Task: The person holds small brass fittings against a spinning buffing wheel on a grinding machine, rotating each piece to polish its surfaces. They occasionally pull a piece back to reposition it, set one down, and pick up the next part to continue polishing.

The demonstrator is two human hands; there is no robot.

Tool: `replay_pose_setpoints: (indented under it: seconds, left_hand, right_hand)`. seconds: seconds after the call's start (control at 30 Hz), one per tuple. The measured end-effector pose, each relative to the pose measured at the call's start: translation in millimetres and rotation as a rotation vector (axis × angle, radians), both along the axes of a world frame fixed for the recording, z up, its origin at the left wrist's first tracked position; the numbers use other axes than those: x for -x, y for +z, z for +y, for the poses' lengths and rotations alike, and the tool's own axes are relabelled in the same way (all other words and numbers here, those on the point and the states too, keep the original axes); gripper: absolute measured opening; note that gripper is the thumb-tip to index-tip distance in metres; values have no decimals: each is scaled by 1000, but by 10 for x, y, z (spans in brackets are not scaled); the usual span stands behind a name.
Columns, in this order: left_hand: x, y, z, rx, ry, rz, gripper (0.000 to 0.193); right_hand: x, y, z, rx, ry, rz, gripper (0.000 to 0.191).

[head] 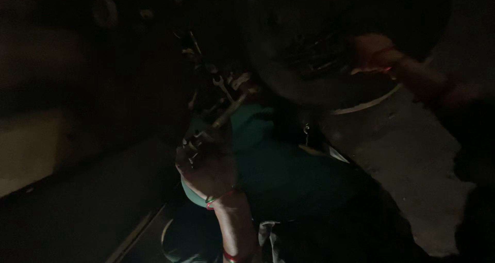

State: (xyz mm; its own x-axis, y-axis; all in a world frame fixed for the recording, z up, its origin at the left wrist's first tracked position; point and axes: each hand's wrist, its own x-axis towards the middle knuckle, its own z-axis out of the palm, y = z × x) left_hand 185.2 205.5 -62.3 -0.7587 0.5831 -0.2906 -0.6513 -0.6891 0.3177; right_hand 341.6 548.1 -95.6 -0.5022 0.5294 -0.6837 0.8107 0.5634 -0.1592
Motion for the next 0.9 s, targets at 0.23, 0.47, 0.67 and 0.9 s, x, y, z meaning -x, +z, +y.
replay_pose_setpoints:
  seconds: [0.23,0.47,0.67,0.9]
  left_hand:
    - [-45,-210,-128,-57,-29,131,33]
    - [-66,-312,-218,74,-11,234,37]
    - [-141,-339,-270,147,-44,344,39]
    - [-85,12,-80,-14,-22,37,26]
  right_hand:
    - [-232,-43,-86,139,-80,133,47]
    - [-358,-184,-269,314,-199,302,46]
    - [-550,-292,-411,480,-387,506,46]
    - [-692,-425,-641,682,-743,867,45]
